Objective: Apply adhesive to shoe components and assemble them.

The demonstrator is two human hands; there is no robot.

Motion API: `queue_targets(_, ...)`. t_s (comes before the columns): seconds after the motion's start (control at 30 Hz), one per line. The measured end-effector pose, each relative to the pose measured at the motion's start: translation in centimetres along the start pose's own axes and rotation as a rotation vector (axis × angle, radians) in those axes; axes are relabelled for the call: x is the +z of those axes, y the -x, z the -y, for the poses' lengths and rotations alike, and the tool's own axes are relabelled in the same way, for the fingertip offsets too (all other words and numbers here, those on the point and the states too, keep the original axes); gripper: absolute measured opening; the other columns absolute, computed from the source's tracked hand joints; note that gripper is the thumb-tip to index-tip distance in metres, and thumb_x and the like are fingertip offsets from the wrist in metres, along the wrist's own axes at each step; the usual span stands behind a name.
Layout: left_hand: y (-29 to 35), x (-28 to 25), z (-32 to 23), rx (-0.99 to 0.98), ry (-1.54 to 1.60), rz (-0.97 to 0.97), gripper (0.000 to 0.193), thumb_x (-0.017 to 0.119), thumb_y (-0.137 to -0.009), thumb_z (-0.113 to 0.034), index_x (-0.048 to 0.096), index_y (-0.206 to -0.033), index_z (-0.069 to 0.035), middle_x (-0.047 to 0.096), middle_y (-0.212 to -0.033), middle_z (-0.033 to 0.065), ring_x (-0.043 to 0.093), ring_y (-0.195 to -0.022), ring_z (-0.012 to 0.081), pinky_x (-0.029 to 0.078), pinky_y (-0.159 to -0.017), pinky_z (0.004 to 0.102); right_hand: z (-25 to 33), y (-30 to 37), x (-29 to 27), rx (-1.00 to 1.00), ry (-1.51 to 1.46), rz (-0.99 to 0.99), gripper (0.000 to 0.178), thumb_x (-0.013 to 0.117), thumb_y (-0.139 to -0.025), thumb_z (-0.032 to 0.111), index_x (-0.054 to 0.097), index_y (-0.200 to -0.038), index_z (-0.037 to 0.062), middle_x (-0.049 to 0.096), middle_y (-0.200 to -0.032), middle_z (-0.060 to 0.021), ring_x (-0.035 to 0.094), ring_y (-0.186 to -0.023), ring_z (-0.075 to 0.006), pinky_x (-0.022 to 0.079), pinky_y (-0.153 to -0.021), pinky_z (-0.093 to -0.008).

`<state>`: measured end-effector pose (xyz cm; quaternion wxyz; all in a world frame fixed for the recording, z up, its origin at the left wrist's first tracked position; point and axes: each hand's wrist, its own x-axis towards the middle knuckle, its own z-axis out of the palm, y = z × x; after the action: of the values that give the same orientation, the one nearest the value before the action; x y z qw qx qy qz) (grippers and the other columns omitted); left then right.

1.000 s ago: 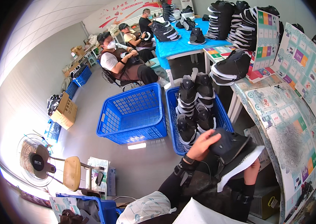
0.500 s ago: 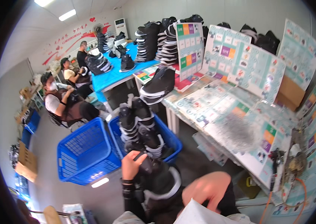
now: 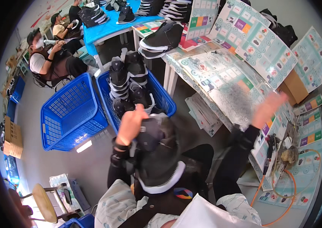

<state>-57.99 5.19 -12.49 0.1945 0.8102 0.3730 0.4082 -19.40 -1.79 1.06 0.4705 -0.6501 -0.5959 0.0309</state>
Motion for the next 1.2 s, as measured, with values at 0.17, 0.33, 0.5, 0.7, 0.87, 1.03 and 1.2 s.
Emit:
queue_targets(0.17,3.8,-2.7,4.1,-0.253,0.176,0.041,0.055,0.058,-0.111,-0.039,0.064,-0.079,0.005,0.058,-0.065,0.0182,0.055,-0.06,0.0164,0.047,-0.061,0.0357,-1.9,2.5,-6.5,0.105,0.166,0.073,0.057,0.06,-0.105,0.034,0.054,-0.152,0.0014,0.069,-0.138,-0.0183,0.066,-0.124,-0.0347,0.049,-0.11,-0.0457)
queue_targets(0.33,5.7,-0.6,3.2,-0.688,0.216,0.186,0.054,0.071,-0.101,-0.047,0.072,-0.085,0.005,0.056,-0.065,0.0232,0.054,-0.057,0.0224,0.048,-0.062,0.0417,2.7,8.5,-0.9,0.223,0.18,0.969,0.052,0.066,-0.105,0.021,0.055,-0.152,0.0011,0.074,-0.132,-0.0156,0.073,-0.115,-0.0327,0.055,-0.104,-0.0405)
queue_targets(0.5,5.8,-0.8,3.4,-0.554,0.103,0.208,0.049,0.065,-0.106,-0.043,0.071,-0.087,0.001,0.055,-0.066,0.0206,0.052,-0.058,0.0258,0.041,-0.057,0.0399,6.8,11.1,1.2,-0.296,-0.594,0.79,0.075,0.088,-0.085,0.011,0.053,-0.15,-0.0036,0.079,-0.108,-0.0143,0.078,-0.1,-0.0262,0.06,-0.086,-0.0336)
queue_targets(0.7,5.9,-0.9,3.3,-0.626,0.161,0.148,0.048,0.065,-0.106,-0.044,0.073,-0.096,0.003,0.053,-0.063,0.0115,0.048,-0.059,0.0134,0.042,-0.057,0.0354,13.3,4.1,5.0,-0.995,-1.651,1.147,0.025,0.072,-0.099,0.02,0.069,-0.115,0.0007,0.075,-0.098,-0.0222,0.073,-0.075,-0.029,0.054,-0.056,-0.0363)
queue_targets(0.87,6.2,-2.8,2.7,-0.412,0.07,0.062,0.045,0.067,-0.106,-0.04,0.074,-0.098,0.003,0.057,-0.064,0.0122,0.049,-0.061,0.0107,0.044,-0.058,0.035,18.3,7.3,6.4,0.507,-1.761,0.968,0.082,0.055,-0.107,0.057,0.036,-0.163,-0.0006,0.043,-0.165,-0.021,0.045,-0.149,-0.0408,0.049,-0.109,-0.0614)
queue_targets(1.03,6.5,-5.7,2.7,-0.664,0.145,-0.118,0.052,0.068,-0.105,-0.044,0.073,-0.09,0.006,0.06,-0.063,0.0093,0.051,-0.062,0.0084,0.045,-0.059,0.0344,16.3,10.6,1.1,0.471,-1.601,0.898,0.101,0.042,-0.104,0.072,0.01,-0.171,0.0036,0.012,-0.178,-0.0199,0.014,-0.164,-0.0395,0.027,-0.119,-0.0759)
queue_targets(1.2,6.5,-5.0,2.2,-0.614,-0.03,-0.168,0.047,0.069,-0.105,-0.04,0.074,-0.088,0.004,0.066,-0.068,0.005,0.052,-0.066,0.0057,0.045,-0.06,0.0323,16.4,8.4,2.2,-0.443,-0.575,0.77,0.107,0.086,-0.082,0.024,0.028,-0.167,-0.002,0.029,-0.172,-0.0251,0.023,-0.163,-0.0388,0.018,-0.129,-0.0543)
